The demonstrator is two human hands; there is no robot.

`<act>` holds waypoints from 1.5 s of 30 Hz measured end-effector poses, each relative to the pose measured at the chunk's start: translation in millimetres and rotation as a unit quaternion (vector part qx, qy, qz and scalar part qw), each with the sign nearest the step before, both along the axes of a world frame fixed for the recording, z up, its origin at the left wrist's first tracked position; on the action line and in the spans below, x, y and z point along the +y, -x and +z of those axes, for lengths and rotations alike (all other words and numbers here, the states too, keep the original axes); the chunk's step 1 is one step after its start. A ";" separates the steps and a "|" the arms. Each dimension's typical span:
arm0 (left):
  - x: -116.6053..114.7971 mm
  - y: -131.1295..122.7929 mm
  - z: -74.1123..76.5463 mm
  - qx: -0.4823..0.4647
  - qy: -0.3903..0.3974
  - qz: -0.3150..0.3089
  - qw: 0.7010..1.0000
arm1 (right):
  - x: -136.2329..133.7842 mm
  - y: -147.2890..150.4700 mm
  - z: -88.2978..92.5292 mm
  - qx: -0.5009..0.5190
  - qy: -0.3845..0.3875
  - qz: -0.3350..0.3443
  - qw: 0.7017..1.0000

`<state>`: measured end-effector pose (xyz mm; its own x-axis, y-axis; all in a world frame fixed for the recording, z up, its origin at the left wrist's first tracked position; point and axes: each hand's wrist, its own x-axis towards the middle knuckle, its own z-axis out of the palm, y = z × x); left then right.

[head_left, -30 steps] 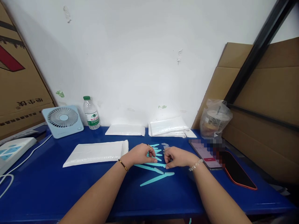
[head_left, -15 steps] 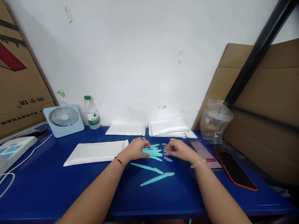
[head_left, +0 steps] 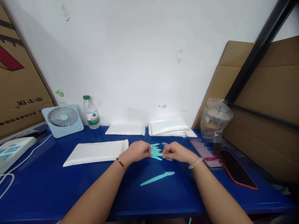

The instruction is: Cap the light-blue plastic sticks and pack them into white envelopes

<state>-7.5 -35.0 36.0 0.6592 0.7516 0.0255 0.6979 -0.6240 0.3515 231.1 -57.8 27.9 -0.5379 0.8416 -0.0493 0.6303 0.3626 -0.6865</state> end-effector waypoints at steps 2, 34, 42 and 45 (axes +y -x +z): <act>4.3 1.2 -3.0 0.005 -0.020 0.023 1.000 | 4.8 -9.7 -1.1 -0.001 -0.013 -0.040 0.999; -0.2 0.4 -22.2 -0.009 -0.003 0.029 1.000 | 20.6 -37.2 -15.9 -0.061 -0.157 -0.153 0.974; -7.8 -3.6 -13.8 -0.046 0.037 -0.033 0.998 | 38.4 -22.1 -34.6 -0.051 -0.179 -0.144 0.972; -1.6 -3.7 -19.6 -0.063 0.013 0.021 0.998 | 39.5 -19.3 -34.3 -0.061 -0.177 -0.133 0.973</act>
